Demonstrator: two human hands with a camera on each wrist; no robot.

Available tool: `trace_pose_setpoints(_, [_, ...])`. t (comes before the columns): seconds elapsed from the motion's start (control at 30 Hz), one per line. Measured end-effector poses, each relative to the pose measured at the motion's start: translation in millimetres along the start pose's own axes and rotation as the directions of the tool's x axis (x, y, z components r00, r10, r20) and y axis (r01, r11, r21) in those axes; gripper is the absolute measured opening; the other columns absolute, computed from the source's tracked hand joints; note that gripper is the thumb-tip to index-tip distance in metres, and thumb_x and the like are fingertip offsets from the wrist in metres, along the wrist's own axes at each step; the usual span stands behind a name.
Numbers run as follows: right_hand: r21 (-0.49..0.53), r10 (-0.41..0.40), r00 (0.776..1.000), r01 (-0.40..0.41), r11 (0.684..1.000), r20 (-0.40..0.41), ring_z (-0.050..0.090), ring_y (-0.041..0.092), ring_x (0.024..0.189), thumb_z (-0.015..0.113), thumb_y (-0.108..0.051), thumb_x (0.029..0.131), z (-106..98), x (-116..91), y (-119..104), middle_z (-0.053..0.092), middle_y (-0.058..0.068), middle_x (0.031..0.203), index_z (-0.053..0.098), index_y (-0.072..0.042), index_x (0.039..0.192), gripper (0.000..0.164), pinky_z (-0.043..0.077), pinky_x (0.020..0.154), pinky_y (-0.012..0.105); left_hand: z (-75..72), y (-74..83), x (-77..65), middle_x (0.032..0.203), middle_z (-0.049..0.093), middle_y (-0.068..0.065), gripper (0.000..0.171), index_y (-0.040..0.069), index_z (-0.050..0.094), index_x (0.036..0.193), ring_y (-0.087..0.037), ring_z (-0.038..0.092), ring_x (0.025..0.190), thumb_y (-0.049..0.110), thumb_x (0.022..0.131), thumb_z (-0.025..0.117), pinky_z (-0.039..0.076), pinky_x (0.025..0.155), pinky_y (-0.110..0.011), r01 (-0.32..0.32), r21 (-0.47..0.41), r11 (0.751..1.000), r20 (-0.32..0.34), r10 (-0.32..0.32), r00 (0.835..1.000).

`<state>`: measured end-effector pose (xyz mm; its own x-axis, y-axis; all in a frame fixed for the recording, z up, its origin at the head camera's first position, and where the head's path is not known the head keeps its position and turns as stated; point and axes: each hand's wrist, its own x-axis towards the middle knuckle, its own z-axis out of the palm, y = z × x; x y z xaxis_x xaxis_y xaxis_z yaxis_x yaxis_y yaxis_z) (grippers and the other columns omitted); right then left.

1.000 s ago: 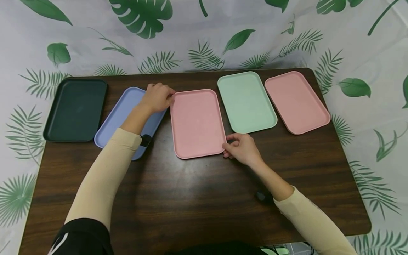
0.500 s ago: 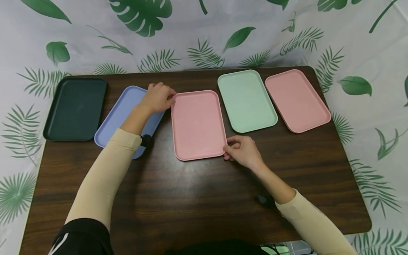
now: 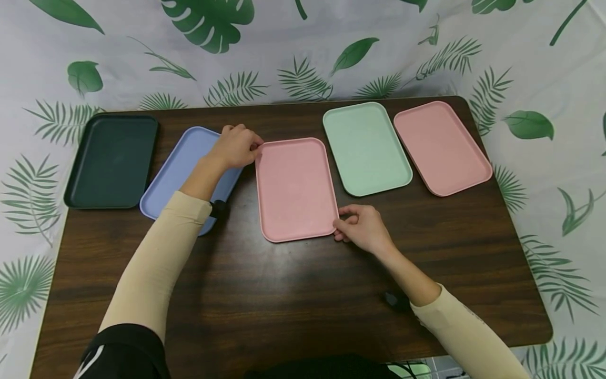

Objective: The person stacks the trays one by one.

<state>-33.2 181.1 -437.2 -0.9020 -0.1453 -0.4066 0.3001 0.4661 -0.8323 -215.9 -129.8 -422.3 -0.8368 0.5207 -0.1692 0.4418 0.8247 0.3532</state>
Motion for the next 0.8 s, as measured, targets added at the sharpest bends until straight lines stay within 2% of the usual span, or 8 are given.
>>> trace_pose_setpoints(0.17, [0.0,0.007,1.0,-0.007,1.0,0.0,0.07,0.021,0.063,0.065,-0.01,0.088,0.1,-0.8,1.9,0.071,0.011,0.072,0.06,0.005,0.117,0.033,0.057,0.056,0.033,1.7,0.8,0.6,0.077,0.065,-0.002,0.021,0.016,0.074,0.105,-0.026,0.045,0.1,0.02,0.095,0.056,0.024,0.098,-0.057,0.0,-0.012,1.0,0.014,0.001,1.0])
trace_pose_setpoints(0.37, [-0.01,0.0,1.0,0.0,1.0,0.001,0.07,0.021,0.062,0.065,-0.01,0.088,0.9,0.9,2.3,0.071,0.01,0.071,0.06,0.005,0.117,0.032,0.056,0.056,0.034,1.3,0.1,-0.8,0.073,0.063,-0.004,0.021,0.015,0.074,0.105,-0.027,0.046,0.097,0.021,0.095,0.055,0.025,0.095,-0.058,-0.002,0.008,1.0,-0.004,0.002,1.0])
trace_pose_setpoints(0.5, [-0.012,0.004,1.0,-0.004,1.0,0.001,0.07,0.021,0.062,0.065,-0.01,0.088,1.1,1.6,1.9,0.071,0.01,0.071,0.06,0.004,0.117,0.032,0.056,0.056,0.033,1.2,-0.6,-1.2,0.076,0.065,-0.004,0.023,0.015,0.073,0.108,-0.026,0.045,0.097,0.021,0.096,0.055,0.024,0.096,-0.057,0.007,0.002,1.0,-0.007,-0.007,1.0])
trace_pose_setpoints(0.8, [-0.019,0.018,1.0,-0.017,1.0,0.009,0.07,0.021,0.062,0.066,-0.01,0.088,1.4,2.2,2.5,0.071,0.009,0.072,0.06,0.004,0.117,0.033,0.056,0.056,0.034,0.6,0.4,-1.9,0.076,0.065,-0.004,0.02,0.014,0.073,0.104,-0.026,0.046,0.096,0.021,0.094,0.058,0.025,0.094,-0.058,0.012,0.008,1.0,-0.013,-0.012,1.0])
